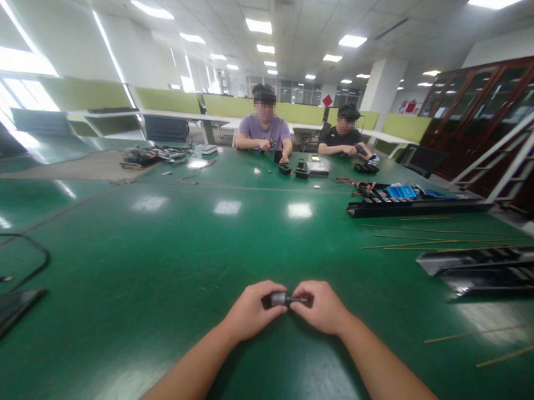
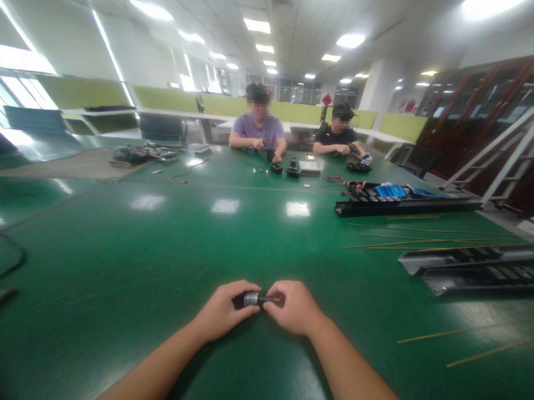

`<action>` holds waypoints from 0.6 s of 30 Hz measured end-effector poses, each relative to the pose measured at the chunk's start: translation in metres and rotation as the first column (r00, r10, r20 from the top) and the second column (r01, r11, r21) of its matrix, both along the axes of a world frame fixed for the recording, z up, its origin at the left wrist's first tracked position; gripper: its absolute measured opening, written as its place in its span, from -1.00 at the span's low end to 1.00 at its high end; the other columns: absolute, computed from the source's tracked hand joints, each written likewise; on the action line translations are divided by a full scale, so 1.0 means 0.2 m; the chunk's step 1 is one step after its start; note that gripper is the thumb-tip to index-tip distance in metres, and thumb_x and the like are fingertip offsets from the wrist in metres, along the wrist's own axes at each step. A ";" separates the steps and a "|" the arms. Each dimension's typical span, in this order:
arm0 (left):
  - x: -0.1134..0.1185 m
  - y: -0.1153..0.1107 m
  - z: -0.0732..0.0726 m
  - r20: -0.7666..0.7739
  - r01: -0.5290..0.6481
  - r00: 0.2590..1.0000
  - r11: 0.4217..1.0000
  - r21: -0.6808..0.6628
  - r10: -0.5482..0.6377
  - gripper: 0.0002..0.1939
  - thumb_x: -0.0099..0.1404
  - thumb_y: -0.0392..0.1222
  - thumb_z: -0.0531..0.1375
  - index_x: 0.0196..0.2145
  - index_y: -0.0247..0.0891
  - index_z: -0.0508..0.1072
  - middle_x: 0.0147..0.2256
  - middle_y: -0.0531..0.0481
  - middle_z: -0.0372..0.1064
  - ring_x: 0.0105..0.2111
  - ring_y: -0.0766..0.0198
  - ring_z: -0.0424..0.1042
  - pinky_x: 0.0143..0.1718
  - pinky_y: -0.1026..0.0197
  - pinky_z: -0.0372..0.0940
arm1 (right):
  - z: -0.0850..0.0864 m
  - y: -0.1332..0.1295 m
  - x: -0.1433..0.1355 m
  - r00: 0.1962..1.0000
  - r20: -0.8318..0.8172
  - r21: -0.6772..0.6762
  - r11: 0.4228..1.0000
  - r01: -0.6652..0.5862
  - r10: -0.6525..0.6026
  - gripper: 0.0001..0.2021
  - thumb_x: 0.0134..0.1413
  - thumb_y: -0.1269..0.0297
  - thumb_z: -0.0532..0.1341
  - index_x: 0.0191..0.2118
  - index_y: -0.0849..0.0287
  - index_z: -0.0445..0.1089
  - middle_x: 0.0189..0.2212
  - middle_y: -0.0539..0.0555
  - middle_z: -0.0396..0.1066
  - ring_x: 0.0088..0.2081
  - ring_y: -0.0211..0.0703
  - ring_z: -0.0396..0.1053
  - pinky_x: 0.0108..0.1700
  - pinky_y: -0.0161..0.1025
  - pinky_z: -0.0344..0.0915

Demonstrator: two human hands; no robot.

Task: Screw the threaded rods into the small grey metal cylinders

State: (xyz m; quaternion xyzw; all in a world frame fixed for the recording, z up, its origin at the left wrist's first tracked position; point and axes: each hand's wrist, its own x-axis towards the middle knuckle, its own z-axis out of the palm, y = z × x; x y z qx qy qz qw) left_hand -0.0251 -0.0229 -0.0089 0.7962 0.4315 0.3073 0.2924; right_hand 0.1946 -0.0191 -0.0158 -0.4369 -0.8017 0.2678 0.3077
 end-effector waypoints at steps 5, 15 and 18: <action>0.00 0.00 0.01 0.003 -0.003 1.000 1.000 0.000 0.003 -0.72 0.17 -0.21 0.33 -0.13 -0.17 0.52 -0.19 -0.02 0.51 -0.17 0.17 0.46 -0.09 0.17 0.31 | 0.01 0.00 0.00 1.000 0.005 0.002 1.000 0.010 -0.010 -0.96 0.00 0.34 0.31 -0.36 0.16 0.50 -0.45 0.01 0.49 -0.42 -0.20 0.38 -0.35 -0.31 0.21; 0.00 0.00 0.00 0.002 -0.024 1.000 1.000 -0.001 0.024 -0.72 0.17 -0.22 0.33 -0.12 -0.17 0.52 -0.18 -0.02 0.52 -0.17 0.17 0.46 -0.08 0.17 0.31 | -0.01 0.01 0.01 1.000 0.009 0.003 1.000 0.014 -0.014 -0.94 0.00 0.35 0.31 -0.35 0.17 0.50 -0.46 0.01 0.49 -0.42 -0.21 0.38 -0.35 -0.32 0.21; 0.00 0.00 0.01 0.001 -0.038 0.999 0.999 -0.001 0.038 -0.73 0.18 -0.23 0.33 -0.12 -0.18 0.53 -0.18 -0.03 0.52 -0.17 0.16 0.47 -0.08 0.16 0.31 | -0.01 0.01 0.01 1.000 0.010 0.006 1.000 0.021 -0.021 -0.94 0.01 0.35 0.30 -0.34 0.17 0.50 -0.47 0.01 0.48 -0.43 -0.21 0.37 -0.36 -0.32 0.20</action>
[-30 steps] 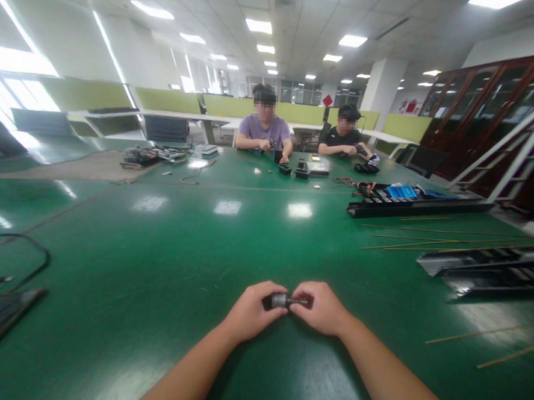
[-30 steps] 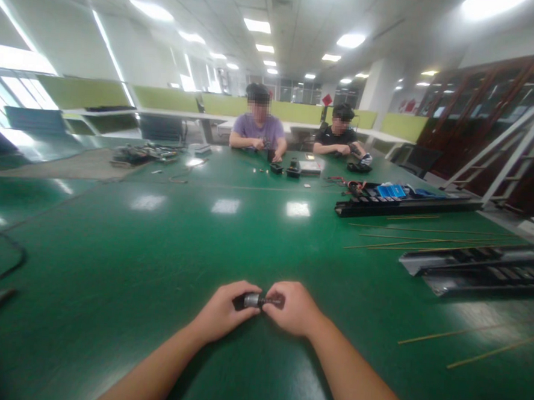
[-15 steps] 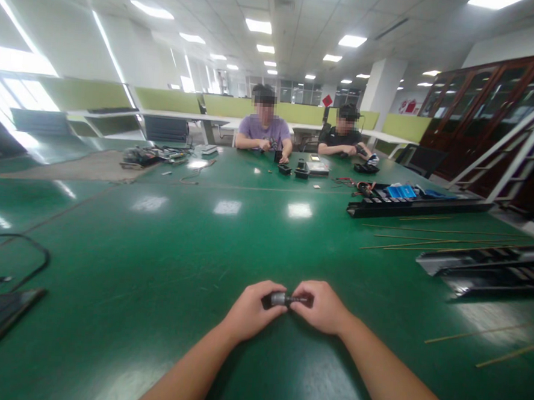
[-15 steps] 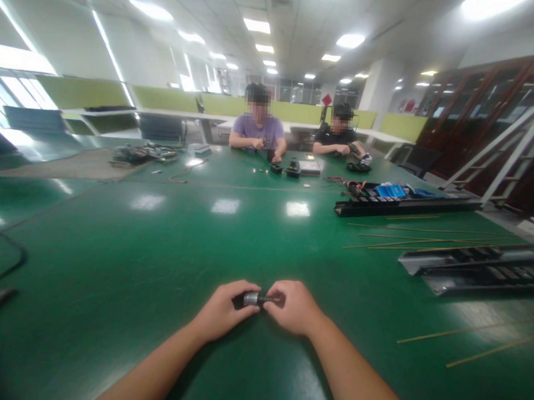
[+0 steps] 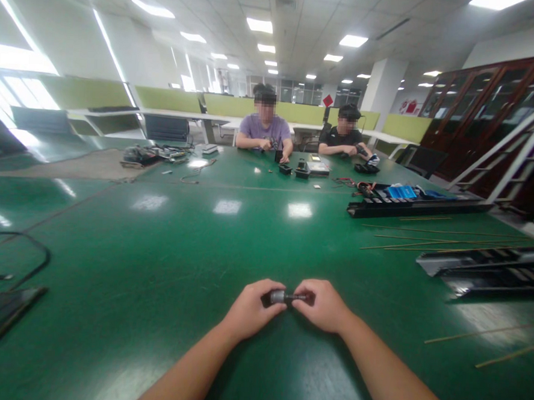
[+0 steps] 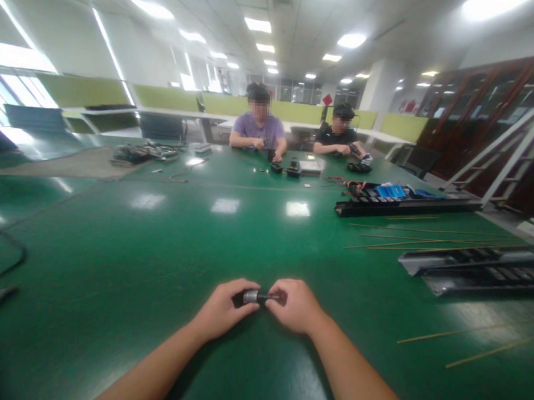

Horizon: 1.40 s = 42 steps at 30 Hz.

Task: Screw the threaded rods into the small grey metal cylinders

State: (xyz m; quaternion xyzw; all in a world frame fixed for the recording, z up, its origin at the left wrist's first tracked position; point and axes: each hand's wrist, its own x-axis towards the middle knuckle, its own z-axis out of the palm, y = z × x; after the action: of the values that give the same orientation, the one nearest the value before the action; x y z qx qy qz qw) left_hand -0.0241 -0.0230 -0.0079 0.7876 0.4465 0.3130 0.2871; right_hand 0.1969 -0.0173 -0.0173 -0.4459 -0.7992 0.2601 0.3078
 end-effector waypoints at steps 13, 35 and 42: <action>-0.01 0.01 0.00 -0.013 -0.002 1.000 1.000 0.002 0.002 -0.71 0.17 -0.21 0.33 -0.12 -0.18 0.52 -0.17 -0.04 0.52 -0.16 0.15 0.48 -0.06 0.14 0.33 | 0.01 0.00 0.00 1.000 0.008 -0.003 1.000 0.004 -0.004 -0.95 0.01 0.35 0.31 -0.34 0.16 0.50 -0.48 0.00 0.47 -0.45 -0.22 0.36 -0.38 -0.32 0.19; 0.00 0.01 0.00 -0.015 0.017 1.000 1.000 0.002 -0.017 -0.74 0.20 -0.19 0.31 -0.12 -0.17 0.52 -0.18 -0.03 0.52 -0.17 0.16 0.47 -0.09 0.16 0.32 | 0.01 -0.01 0.00 1.000 0.029 -0.016 1.000 0.003 -0.002 -0.95 0.00 0.35 0.31 -0.34 0.16 0.50 -0.47 0.00 0.48 -0.44 -0.21 0.37 -0.37 -0.32 0.19; 0.00 0.01 0.00 -0.015 0.021 1.000 1.000 -0.004 -0.021 -0.74 0.20 -0.20 0.31 -0.12 -0.17 0.52 -0.18 -0.02 0.51 -0.17 0.17 0.46 -0.09 0.17 0.31 | 0.01 -0.01 0.00 0.999 0.033 -0.021 1.000 0.001 -0.001 -0.94 0.01 0.34 0.30 -0.33 0.15 0.50 -0.47 -0.01 0.48 -0.44 -0.21 0.37 -0.37 -0.32 0.19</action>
State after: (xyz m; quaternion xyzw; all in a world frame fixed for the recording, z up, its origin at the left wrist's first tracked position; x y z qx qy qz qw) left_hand -0.0243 -0.0220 -0.0080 0.7941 0.4407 0.3033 0.2885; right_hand 0.1970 -0.0184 -0.0152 -0.4537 -0.8012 0.2607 0.2902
